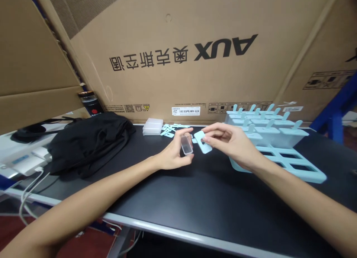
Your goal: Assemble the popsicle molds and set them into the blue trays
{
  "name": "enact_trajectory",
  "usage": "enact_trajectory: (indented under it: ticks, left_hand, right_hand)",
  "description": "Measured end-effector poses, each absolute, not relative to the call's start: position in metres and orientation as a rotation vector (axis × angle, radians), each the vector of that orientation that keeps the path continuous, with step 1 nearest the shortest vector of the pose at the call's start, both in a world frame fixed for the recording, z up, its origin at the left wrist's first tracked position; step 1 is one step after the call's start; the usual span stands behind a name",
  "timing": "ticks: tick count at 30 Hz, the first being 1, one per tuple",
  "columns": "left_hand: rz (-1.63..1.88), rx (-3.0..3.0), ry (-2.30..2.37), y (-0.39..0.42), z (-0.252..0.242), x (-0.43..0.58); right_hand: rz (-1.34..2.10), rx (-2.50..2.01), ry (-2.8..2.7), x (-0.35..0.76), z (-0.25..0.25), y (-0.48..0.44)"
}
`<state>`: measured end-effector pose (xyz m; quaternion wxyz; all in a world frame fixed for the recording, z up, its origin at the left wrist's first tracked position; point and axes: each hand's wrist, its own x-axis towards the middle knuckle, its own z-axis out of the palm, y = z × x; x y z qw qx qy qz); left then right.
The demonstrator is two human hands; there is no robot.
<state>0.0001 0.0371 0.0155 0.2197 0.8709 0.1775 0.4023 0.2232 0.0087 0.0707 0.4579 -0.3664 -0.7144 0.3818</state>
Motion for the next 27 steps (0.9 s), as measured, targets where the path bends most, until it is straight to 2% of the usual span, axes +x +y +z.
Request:
enact_trajectory:
  ticks: [9,20,23,27]
  left_hand:
    - [1.095,2.472,0.404,0.038,0.002,0.004]
    - [0.975,2.391,0.56,0.032,0.009,-0.001]
    - [0.955,2.449,0.645,0.029,0.013,-0.003]
    - [0.846,2.49,0.712,0.024,0.018,-0.007]
  right_hand:
    - [1.282,-0.844,-1.614,0.194,0.046,0.001]
    - [1.281,-0.919,-1.583,0.192,0.045,0.001]
    - [1.085,-0.958,-1.834,0.202,0.044,0.011]
    - [0.268,-1.198,-2.257,0.216,0.035,0.031]
